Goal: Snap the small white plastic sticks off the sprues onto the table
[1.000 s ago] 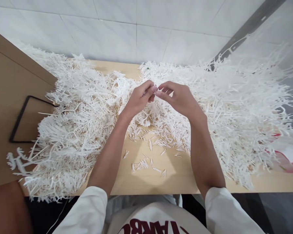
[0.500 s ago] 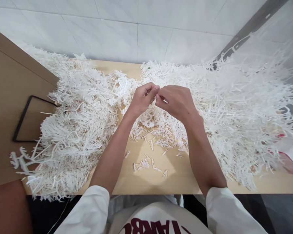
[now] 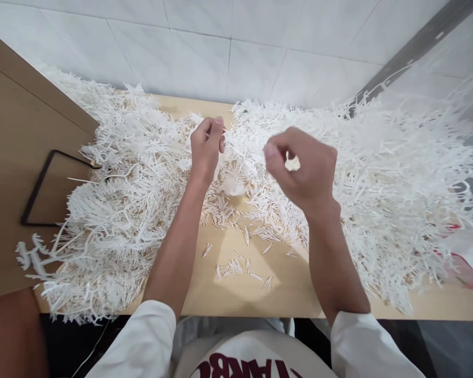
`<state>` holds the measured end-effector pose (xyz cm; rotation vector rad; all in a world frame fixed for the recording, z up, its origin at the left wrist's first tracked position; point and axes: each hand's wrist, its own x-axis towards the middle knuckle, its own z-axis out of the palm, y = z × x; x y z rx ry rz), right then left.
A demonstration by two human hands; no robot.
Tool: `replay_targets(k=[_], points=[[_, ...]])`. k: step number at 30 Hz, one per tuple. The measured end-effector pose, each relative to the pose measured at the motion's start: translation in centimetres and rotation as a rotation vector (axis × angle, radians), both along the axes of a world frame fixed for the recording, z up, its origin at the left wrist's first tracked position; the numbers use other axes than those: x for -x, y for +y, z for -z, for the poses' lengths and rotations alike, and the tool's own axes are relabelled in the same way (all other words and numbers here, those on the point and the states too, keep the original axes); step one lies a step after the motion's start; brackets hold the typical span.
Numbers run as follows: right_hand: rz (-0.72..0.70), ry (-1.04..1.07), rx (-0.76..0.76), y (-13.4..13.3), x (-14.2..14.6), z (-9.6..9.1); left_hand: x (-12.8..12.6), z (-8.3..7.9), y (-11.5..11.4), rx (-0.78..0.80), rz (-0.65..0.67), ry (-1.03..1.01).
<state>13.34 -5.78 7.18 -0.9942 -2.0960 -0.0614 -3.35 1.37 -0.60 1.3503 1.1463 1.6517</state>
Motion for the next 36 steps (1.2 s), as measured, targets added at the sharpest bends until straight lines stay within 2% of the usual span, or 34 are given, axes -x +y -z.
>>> replay_targets(k=[3, 7, 9, 11, 14, 17, 20, 22, 25, 26, 27, 28, 30, 32, 34, 36], points=[[0.070, 0.066, 0.197, 1.6, -0.7, 0.8, -0.3, -0.9, -0.4, -0.024, 0.100, 0.071], [-0.015, 0.030, 0.419, 3.4, -1.3, 2.5, -1.6, -1.7, -1.6, -0.058, 0.267, 0.206], [-0.068, -0.017, 0.468, 3.7, -1.2, 3.0, -1.8, -1.9, -1.9, -0.065, 0.323, 0.232], [-0.065, -0.085, 0.445, 3.6, -1.0, 3.1, -1.8, -1.9, -2.0, -0.061, 0.344, 0.252], [0.036, -0.213, 0.361, 3.3, -0.8, 2.9, -1.7, -1.7, -1.9, -0.062, 0.304, 0.297], [0.122, -0.346, 0.309, 3.0, -0.7, 2.7, -2.7, -1.3, -2.1, -0.101, 0.207, 0.322], [0.132, -0.387, 0.288, 2.3, -0.7, 2.1, -4.0, -0.7, -2.2, -0.125, 0.126, 0.316], [0.048, -0.327, 0.313, 1.1, -0.8, 0.9, -4.1, -0.1, -1.9, -0.104, 0.079, 0.280], [-0.189, -0.131, 0.313, -1.2, -1.0, -1.7, -1.9, 1.1, -0.4, 0.007, -0.068, 0.100], [-0.227, -0.037, 0.272, -1.8, -1.1, -2.4, -0.7, 1.5, 0.2, 0.040, -0.121, 0.013], [-0.234, 0.071, 0.236, -2.1, -1.2, -2.9, 0.5, 1.8, 0.8, 0.054, -0.125, -0.065], [-0.183, 0.135, 0.233, -2.0, -1.5, -3.2, 1.5, 1.9, 1.3, 0.057, -0.088, -0.130], [-0.005, 0.182, 0.276, -1.0, -2.2, -2.7, 2.9, 1.8, 1.9, 0.058, 0.017, -0.213], [0.084, 0.140, 0.271, 0.7, -2.8, -1.3, 3.0, 0.9, 1.8, 0.046, 0.119, -0.146], [0.097, 0.078, 0.276, 2.2, -3.1, 0.5, 2.1, -0.2, 1.0, 0.041, 0.198, -0.054], [0.038, 0.021, 0.330, 3.1, -2.6, 2.1, 0.7, -1.6, -0.1, 0.052, 0.279, -0.082]])
